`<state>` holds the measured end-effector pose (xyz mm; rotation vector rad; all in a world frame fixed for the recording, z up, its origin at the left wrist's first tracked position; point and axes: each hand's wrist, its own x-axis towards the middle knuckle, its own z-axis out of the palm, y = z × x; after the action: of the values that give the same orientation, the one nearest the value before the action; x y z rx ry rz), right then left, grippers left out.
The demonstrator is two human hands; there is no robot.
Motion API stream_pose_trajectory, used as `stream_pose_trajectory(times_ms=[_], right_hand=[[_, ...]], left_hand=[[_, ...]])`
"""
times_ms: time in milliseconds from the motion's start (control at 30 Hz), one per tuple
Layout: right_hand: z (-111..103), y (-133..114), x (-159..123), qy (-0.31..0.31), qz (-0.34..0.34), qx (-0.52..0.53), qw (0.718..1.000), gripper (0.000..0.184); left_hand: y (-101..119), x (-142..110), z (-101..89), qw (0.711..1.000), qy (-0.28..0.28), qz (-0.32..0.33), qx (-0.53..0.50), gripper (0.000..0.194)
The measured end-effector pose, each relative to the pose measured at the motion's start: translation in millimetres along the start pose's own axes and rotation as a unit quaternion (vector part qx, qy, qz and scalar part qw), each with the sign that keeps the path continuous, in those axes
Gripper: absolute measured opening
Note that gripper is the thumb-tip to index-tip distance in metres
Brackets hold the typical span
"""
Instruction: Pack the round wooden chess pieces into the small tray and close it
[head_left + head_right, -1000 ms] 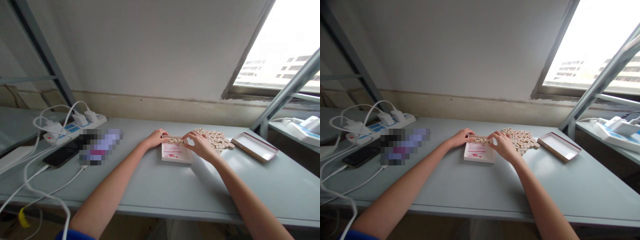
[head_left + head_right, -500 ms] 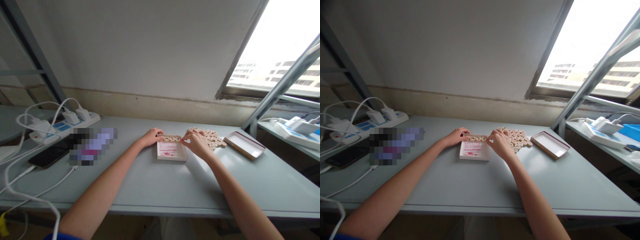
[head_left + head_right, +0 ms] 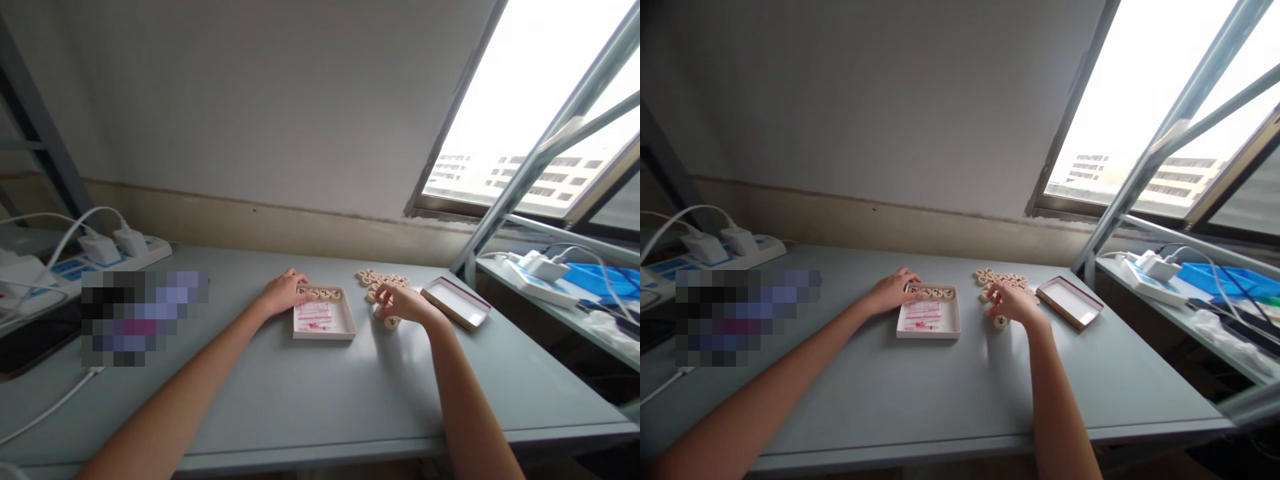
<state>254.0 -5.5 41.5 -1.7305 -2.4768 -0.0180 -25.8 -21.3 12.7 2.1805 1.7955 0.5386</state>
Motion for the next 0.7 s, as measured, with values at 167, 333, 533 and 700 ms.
stream_pose_trajectory(times_ms=[167, 333, 533, 700], right_hand=[[-13, -16, -6, -0.087, 0.053, -0.023, 0.994, 0.017], [-18, -25, -6, -0.003, -0.017, -0.022, 1.000, 0.008], [7, -77, 10, 0.051, -0.221, 0.145, 0.963, 0.026], [23, -116, 13, 0.091, -0.241, 0.092, 0.962, 0.028]], left_hand=[[4, 1, 3.8, 1.000, -0.005, 0.006, -0.007, 0.038], [-9, 7, 4.4, 0.993, -0.001, 0.032, -0.113, 0.036], [-23, 13, -3.6, 0.973, -0.062, 0.028, -0.219, 0.043], [-22, 12, -6.8, 0.972, -0.075, 0.053, -0.218, 0.043]])
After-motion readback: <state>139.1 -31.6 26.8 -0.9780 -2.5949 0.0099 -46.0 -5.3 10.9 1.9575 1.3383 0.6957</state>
